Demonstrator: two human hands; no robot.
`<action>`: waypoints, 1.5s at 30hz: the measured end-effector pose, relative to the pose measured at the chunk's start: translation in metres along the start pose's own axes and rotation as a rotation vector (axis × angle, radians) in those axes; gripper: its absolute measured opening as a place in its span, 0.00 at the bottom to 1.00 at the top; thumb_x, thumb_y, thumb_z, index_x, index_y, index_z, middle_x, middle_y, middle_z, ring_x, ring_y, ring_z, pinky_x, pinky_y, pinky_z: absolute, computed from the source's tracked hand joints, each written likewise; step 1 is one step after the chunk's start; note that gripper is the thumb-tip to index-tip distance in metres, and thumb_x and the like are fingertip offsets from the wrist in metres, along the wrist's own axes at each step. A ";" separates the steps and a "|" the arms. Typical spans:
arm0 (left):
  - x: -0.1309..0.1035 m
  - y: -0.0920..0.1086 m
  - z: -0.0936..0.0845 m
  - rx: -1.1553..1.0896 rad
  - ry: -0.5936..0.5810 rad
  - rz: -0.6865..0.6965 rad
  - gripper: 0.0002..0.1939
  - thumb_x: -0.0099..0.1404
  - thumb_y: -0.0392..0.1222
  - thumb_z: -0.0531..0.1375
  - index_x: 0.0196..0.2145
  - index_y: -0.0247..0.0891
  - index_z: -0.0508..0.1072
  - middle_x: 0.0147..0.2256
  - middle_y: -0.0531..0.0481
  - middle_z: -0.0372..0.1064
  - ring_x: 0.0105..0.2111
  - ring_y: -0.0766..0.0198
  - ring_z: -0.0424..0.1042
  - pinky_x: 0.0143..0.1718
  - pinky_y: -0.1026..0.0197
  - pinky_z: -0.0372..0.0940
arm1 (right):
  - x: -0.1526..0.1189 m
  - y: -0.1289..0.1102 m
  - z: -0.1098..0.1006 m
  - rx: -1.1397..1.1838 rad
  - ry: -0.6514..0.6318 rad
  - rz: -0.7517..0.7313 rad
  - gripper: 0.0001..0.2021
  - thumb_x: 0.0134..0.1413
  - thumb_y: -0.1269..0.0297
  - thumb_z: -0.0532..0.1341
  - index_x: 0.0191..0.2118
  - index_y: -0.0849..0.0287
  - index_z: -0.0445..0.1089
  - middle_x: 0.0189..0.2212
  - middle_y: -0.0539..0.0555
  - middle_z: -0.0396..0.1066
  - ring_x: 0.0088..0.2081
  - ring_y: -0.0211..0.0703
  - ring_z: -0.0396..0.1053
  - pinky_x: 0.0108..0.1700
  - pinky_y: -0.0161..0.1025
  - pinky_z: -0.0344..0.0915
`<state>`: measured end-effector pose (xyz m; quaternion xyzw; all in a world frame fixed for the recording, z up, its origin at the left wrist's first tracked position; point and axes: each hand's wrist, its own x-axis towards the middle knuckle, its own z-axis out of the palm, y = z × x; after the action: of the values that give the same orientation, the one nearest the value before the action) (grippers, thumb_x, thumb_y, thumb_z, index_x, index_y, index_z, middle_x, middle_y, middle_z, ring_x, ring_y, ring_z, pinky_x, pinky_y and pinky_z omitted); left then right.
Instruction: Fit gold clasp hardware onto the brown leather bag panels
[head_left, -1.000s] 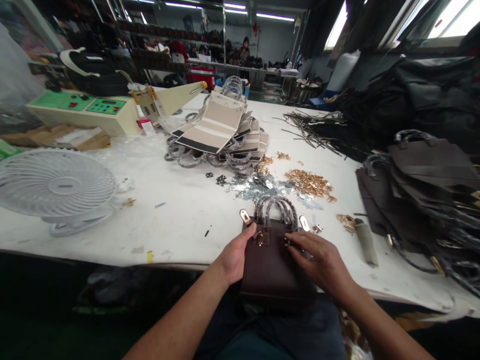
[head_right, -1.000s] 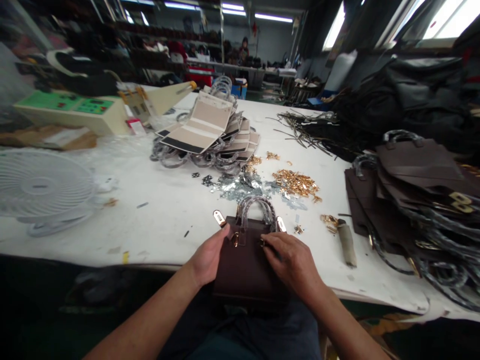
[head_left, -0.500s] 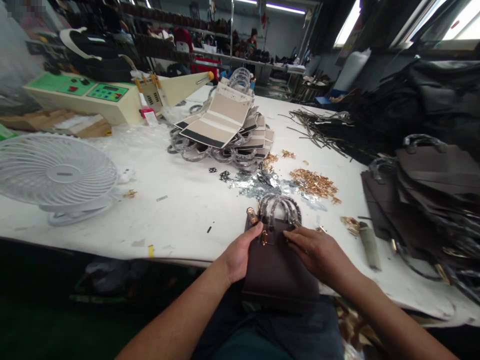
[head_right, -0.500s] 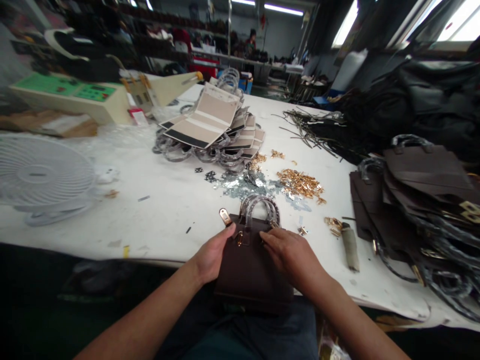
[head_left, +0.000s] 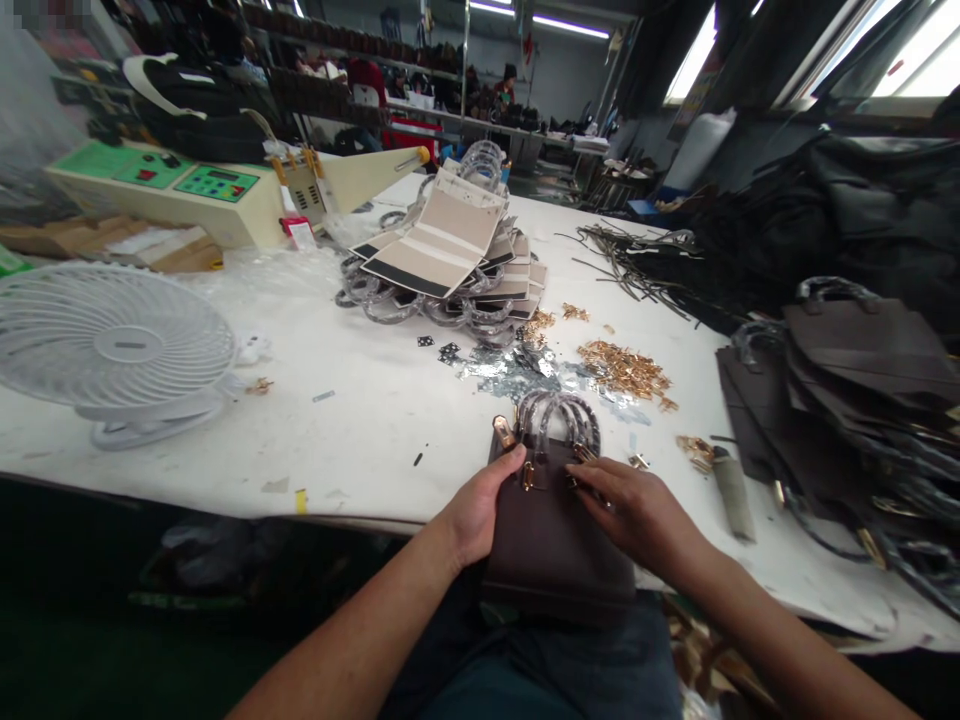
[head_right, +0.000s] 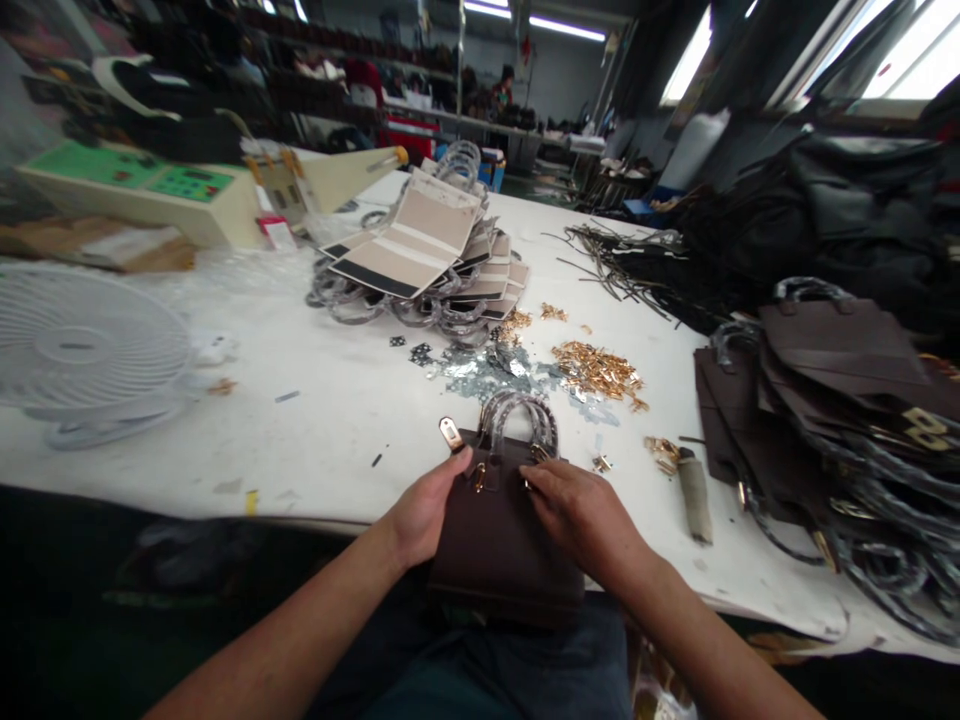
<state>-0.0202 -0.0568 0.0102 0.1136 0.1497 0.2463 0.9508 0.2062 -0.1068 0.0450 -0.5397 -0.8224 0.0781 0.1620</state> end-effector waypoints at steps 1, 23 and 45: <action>0.000 0.000 0.000 0.000 0.005 0.001 0.25 0.71 0.53 0.58 0.54 0.29 0.75 0.44 0.36 0.80 0.51 0.45 0.77 0.60 0.46 0.62 | 0.001 0.000 0.000 -0.006 -0.007 0.004 0.16 0.66 0.67 0.55 0.55 0.53 0.73 0.47 0.58 0.78 0.43 0.48 0.78 0.45 0.44 0.75; 0.001 0.000 0.004 0.012 0.039 0.013 0.25 0.71 0.51 0.57 0.54 0.27 0.74 0.44 0.35 0.80 0.49 0.46 0.78 0.60 0.47 0.62 | 0.010 -0.006 -0.007 0.008 -0.095 0.071 0.15 0.61 0.71 0.57 0.49 0.53 0.76 0.40 0.53 0.77 0.38 0.44 0.76 0.40 0.36 0.69; -0.001 -0.003 0.007 0.000 0.081 0.010 0.23 0.70 0.50 0.57 0.52 0.27 0.76 0.42 0.35 0.81 0.48 0.46 0.78 0.58 0.48 0.64 | 0.001 -0.009 0.007 -0.077 -0.017 0.067 0.11 0.67 0.65 0.58 0.49 0.53 0.77 0.40 0.55 0.79 0.38 0.47 0.77 0.38 0.40 0.72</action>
<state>-0.0171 -0.0611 0.0165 0.1043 0.1876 0.2557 0.9426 0.1957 -0.1094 0.0415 -0.5720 -0.8076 0.0565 0.1317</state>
